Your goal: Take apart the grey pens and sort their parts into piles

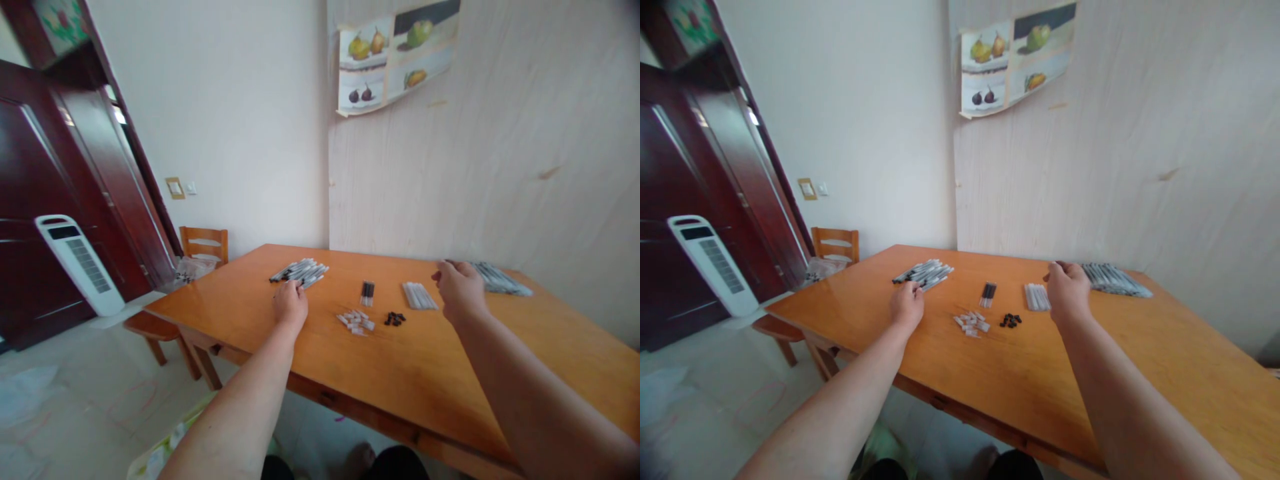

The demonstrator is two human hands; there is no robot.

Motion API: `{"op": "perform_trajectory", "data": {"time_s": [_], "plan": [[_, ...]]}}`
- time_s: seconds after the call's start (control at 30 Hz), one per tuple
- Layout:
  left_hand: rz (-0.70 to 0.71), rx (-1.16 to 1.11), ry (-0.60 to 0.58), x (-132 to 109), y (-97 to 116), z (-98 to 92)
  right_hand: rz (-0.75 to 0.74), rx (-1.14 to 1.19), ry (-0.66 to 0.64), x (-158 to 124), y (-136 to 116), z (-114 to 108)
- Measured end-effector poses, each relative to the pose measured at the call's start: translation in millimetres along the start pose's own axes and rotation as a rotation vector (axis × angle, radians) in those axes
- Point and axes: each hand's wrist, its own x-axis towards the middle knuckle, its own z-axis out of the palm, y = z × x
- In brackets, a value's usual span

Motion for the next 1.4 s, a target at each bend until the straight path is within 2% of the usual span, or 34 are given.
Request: {"op": "perform_trajectory", "data": {"time_s": [0.07,0.13,0.23,0.37,0.53,0.7,1.1,1.4], "plan": [[-0.093,0.044,0.030,-0.5,-1.7,-2.9,0.045,0.067,-0.007,-8.9,-7.0,8.7],[-0.182,0.054,0.030,-1.2,-2.8,-3.7,-0.016,0.067,-0.027,-19.0,-2.8,14.9],[-0.259,0.059,0.006,-2.0,-4.5,-2.7,-0.133,-0.070,0.002,-32.2,16.9,18.1],[-0.290,0.089,-0.011,-2.4,-4.8,-1.1,-0.232,-0.252,-0.079,-41.2,35.4,14.7],[-0.294,0.160,-0.050,-2.8,-2.0,-0.5,-0.333,-0.358,-0.140,-47.0,30.8,12.2],[-0.290,0.194,-0.082,-3.1,-0.2,-2.0,-0.350,-0.422,-0.212,-49.1,32.0,13.9],[-0.276,0.292,-0.151,-2.5,2.0,-3.4,-0.379,-0.511,-0.247,-44.6,46.0,17.6],[-0.248,0.279,-0.144,-4.2,2.0,-4.7,-0.404,-0.538,-0.277,-44.0,49.1,19.3]]}}
